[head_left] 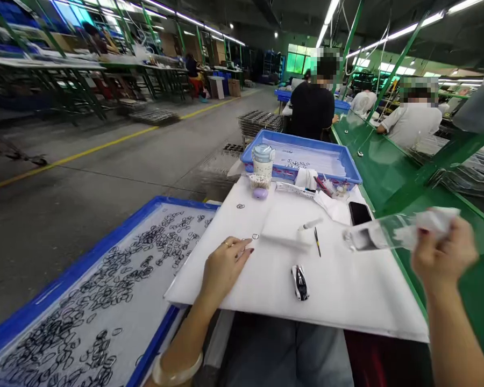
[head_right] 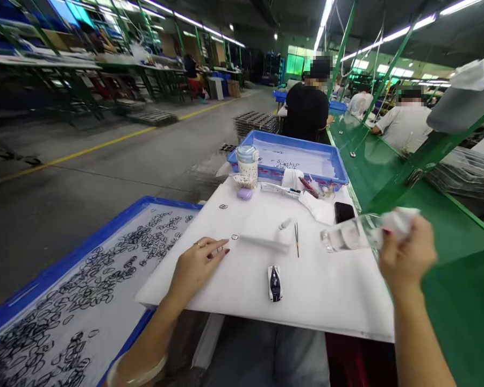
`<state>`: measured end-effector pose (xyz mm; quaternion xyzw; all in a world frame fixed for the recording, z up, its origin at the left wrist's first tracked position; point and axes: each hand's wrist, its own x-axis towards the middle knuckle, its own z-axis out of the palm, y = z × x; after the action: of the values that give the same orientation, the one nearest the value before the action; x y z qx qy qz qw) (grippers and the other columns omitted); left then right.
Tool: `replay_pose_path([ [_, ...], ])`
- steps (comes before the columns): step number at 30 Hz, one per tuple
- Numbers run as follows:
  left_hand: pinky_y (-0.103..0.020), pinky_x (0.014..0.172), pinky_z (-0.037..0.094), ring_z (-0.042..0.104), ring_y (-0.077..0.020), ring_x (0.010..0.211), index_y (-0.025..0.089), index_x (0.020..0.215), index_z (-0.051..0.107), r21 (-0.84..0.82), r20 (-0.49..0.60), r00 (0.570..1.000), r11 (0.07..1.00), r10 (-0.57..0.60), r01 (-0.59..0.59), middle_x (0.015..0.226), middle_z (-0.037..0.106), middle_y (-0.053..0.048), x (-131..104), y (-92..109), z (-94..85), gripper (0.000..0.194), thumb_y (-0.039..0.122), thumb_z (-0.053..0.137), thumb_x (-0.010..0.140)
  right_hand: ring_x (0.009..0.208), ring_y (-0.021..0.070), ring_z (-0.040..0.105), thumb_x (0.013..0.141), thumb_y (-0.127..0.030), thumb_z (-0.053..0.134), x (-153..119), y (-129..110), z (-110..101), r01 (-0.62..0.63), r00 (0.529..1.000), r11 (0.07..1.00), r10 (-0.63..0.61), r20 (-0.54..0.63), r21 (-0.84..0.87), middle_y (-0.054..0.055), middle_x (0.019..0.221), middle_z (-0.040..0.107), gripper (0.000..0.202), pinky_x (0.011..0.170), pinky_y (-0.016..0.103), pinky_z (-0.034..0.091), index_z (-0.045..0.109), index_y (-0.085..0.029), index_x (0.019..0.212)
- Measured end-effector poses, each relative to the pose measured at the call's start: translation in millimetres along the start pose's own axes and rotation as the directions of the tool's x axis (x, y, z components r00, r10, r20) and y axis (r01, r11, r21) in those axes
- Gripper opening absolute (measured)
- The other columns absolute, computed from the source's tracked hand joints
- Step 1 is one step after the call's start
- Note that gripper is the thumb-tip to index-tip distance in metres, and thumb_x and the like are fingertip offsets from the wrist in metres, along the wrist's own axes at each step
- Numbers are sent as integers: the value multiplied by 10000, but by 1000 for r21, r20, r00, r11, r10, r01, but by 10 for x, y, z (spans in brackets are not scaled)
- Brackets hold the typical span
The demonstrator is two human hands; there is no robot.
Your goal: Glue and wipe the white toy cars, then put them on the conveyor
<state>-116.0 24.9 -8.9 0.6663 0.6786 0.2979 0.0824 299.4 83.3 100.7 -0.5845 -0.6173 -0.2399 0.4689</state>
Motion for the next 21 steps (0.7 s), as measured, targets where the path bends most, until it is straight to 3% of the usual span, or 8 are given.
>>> replay_pose_path([
  [4,-280,618,509,686,-190,778,242,961,778,54,41,999,999,0,-2,976,701,-31,73,34,-23,209,239,578,899,1029,354,671,947,-475,493,-11,-202,400,253,963,960,-261,62,117,213,1123,669,441,843,487,546,550,-178,1269],
  [8,-335,723,530,649,-252,905,224,885,757,91,42,998,995,37,-41,942,717,-50,137,-20,-10,183,214,574,881,1138,351,631,942,-458,511,19,-275,630,251,954,951,-275,121,181,209,1189,645,399,937,515,524,539,-188,1234],
  [10,-379,781,527,624,-276,907,217,851,741,95,58,997,993,58,-63,922,714,-61,171,-46,7,161,219,580,862,1160,344,613,926,-488,514,45,-306,678,176,954,952,-228,194,251,203,1188,642,376,953,505,510,551,-192,1154],
  [14,-406,788,515,610,-286,866,229,793,712,81,77,993,992,86,-93,900,712,-71,202,-71,17,185,260,544,863,914,265,646,877,-606,533,254,-430,681,-238,923,863,58,380,447,104,935,668,370,798,402,533,500,-239,852],
  [16,-401,765,515,613,-284,847,239,785,698,73,51,994,992,95,-98,906,720,-63,179,-80,23,195,285,527,867,692,194,597,907,-660,434,388,-489,604,-407,899,722,206,387,559,31,734,588,438,644,328,509,409,-251,755],
  [19,-388,747,515,630,-283,849,242,802,666,86,0,991,988,132,-131,914,726,-50,83,-101,42,190,296,507,891,436,119,349,923,-685,386,415,-513,385,-503,858,427,350,376,751,-58,568,351,494,455,266,370,283,-256,700],
  [20,-378,746,515,641,-277,858,241,828,655,94,-20,988,985,150,-148,914,727,-45,35,-108,49,187,292,495,911,410,108,273,918,-684,416,351,-494,310,-521,841,357,372,393,775,-72,552,295,508,423,258,315,261,-256,693],
  [21,-364,744,515,654,-265,861,240,864,644,99,-48,985,982,166,-161,917,726,-40,-19,-112,53,181,286,483,933,404,104,234,919,-677,432,252,-462,249,-541,829,352,376,414,764,-78,543,271,511,409,255,272,255,-256,690],
])
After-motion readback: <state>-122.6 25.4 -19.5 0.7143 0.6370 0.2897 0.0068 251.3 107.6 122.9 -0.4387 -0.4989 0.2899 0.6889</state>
